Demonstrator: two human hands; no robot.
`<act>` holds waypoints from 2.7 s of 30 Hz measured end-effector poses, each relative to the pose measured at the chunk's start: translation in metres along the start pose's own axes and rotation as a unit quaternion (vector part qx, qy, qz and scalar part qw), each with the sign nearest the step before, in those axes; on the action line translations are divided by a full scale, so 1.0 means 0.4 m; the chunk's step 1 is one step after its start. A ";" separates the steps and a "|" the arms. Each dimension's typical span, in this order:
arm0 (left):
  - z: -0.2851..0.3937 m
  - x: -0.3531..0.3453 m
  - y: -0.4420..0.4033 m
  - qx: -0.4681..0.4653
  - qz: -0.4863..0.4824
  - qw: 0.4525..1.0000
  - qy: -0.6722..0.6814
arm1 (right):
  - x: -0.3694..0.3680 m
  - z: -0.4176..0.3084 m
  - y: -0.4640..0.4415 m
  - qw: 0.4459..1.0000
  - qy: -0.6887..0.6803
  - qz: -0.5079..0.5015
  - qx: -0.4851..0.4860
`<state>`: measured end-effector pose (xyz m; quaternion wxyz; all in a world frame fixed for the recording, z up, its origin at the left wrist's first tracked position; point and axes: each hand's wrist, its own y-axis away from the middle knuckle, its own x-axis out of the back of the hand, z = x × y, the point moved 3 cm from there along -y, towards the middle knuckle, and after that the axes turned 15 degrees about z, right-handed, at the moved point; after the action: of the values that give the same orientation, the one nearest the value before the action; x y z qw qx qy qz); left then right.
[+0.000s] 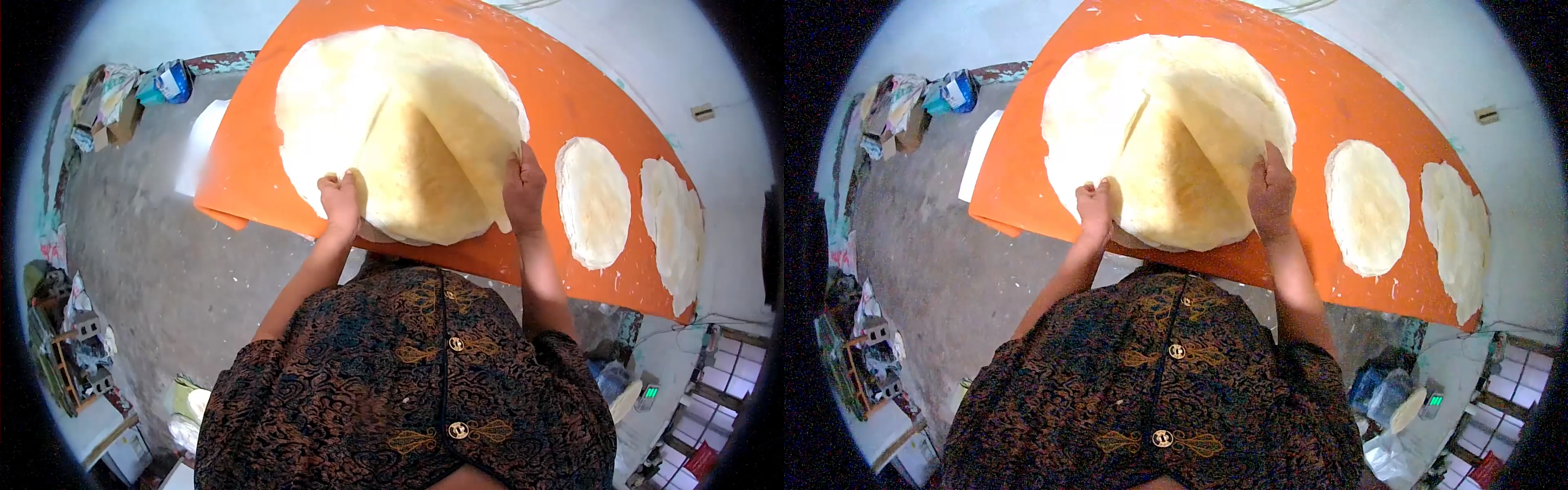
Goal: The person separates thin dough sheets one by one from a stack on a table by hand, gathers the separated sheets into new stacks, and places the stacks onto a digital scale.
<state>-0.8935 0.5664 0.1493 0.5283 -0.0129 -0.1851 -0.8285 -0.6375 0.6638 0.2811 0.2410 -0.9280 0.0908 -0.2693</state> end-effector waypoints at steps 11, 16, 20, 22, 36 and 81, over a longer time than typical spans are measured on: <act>-0.003 0.001 -0.003 0.314 -0.152 0.921 0.174 | -0.198 -0.088 0.250 0.903 0.109 -0.300 0.287; 0.043 0.020 0.035 0.314 -0.176 0.906 0.222 | -0.190 -0.098 0.256 0.910 0.105 -0.286 0.281; 0.039 0.032 0.025 0.255 -0.245 0.923 0.150 | -0.189 -0.109 0.275 0.920 0.084 -0.285 0.257; 0.039 0.037 0.032 0.235 -0.283 0.925 0.098 | -0.172 -0.120 0.273 0.907 0.109 -0.303 0.271; 0.049 -0.049 0.074 0.294 -0.260 0.909 0.137 | 0.062 0.291 0.245 0.850 -0.204 0.110 -0.474; 0.020 0.014 0.059 0.345 -0.299 0.863 0.215 | -0.039 0.260 0.141 0.748 -0.377 -0.020 -0.546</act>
<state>-0.8768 0.5553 0.1649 0.2531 0.4050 -0.3359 -0.8118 -0.5961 0.6610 0.1691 -0.2973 -0.9290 0.1056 0.1937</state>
